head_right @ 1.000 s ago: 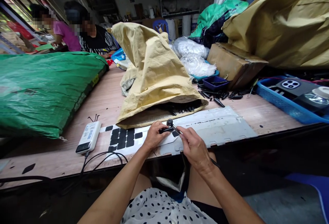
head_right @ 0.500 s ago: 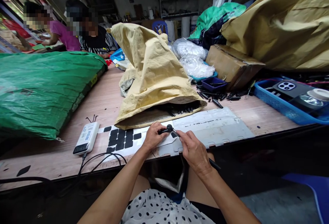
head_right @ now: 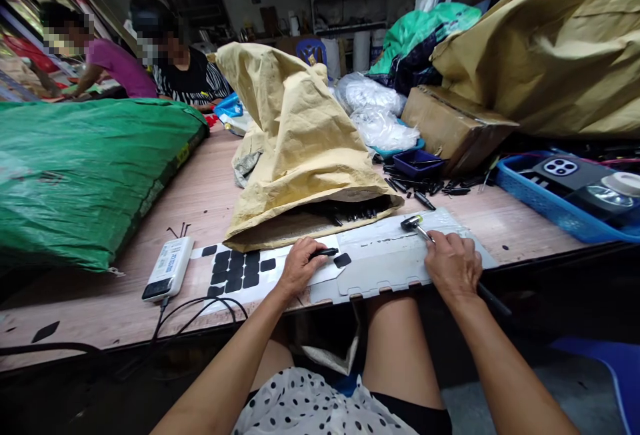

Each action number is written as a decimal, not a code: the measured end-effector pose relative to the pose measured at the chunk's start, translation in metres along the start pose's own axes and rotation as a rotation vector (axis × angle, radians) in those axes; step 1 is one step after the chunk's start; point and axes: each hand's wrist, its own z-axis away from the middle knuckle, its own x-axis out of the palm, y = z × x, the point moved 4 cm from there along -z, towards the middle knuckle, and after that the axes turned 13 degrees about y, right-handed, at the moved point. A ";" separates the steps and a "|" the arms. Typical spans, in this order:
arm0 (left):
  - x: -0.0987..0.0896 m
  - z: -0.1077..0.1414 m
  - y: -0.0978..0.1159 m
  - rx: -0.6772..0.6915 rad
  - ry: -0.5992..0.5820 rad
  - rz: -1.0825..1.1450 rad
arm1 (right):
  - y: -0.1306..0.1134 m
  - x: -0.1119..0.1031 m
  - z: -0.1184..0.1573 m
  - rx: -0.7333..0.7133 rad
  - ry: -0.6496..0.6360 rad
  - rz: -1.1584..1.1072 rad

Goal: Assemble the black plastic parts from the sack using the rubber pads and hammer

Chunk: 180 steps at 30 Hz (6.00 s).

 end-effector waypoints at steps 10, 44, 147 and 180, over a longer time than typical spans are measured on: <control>0.001 0.005 0.003 0.069 -0.012 -0.112 | -0.164 -0.020 0.010 -0.388 -0.387 -0.648; 0.000 0.005 0.006 0.073 -0.054 -0.178 | -0.180 -0.003 0.018 -0.496 -0.430 -0.721; -0.005 0.003 0.014 0.089 -0.002 -0.110 | -0.128 0.031 -0.007 -0.173 -0.381 -0.774; 0.025 -0.085 0.029 0.139 -0.064 -0.623 | -0.074 0.004 -0.015 -0.060 0.010 -0.637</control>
